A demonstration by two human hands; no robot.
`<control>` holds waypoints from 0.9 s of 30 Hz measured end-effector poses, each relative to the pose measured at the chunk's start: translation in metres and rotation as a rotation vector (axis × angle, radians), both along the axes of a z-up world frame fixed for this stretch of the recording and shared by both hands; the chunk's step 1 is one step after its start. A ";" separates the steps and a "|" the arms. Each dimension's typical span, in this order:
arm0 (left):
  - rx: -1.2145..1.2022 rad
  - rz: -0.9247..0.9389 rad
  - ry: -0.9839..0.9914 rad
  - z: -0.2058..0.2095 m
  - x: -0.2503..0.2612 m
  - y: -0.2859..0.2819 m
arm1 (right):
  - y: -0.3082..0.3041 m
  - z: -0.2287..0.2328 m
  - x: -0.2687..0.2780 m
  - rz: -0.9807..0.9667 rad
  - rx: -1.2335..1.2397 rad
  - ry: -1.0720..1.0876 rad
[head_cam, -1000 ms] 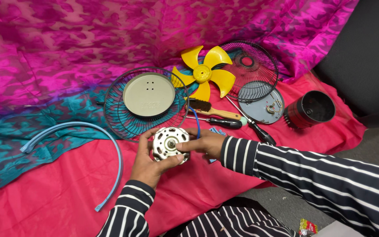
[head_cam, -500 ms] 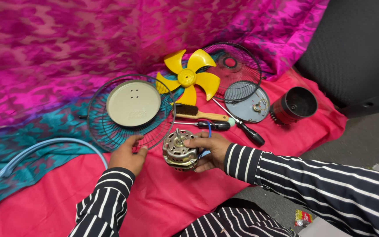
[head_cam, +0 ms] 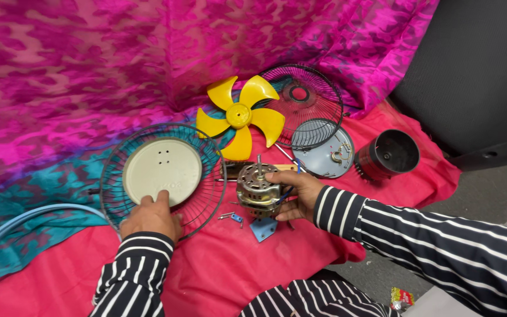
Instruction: The person repairs an electric fan motor by hand, using a screwdriver to tighten screws on the motor housing. They then place the motor into the fan cage.
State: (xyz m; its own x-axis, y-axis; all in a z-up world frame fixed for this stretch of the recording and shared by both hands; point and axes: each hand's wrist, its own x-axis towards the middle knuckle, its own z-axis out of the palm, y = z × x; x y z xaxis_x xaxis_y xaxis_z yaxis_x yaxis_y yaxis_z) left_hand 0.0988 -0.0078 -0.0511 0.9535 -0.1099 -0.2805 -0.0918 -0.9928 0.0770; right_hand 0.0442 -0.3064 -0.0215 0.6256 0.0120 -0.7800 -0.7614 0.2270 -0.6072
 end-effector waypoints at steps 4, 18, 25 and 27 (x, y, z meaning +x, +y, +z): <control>0.114 -0.112 -0.160 -0.016 0.015 -0.007 | -0.007 -0.005 0.009 0.072 -0.004 -0.017; -0.386 0.210 -0.860 -0.010 -0.018 0.078 | -0.009 -0.012 0.035 0.195 0.057 -0.019; -0.147 0.379 -0.911 -0.028 -0.062 0.130 | 0.010 -0.004 0.033 0.211 0.039 -0.036; -0.084 0.404 -0.813 -0.042 -0.070 0.138 | 0.014 0.000 0.029 0.235 0.038 -0.057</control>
State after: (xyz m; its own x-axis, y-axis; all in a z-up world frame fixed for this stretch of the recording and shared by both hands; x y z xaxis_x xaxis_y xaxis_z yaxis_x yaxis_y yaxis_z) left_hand 0.0293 0.1298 -0.0926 0.8243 0.2858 0.4888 0.2044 -0.9553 0.2138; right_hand 0.0734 -0.2929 -0.0215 0.6454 0.1913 -0.7395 -0.7606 0.0712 -0.6453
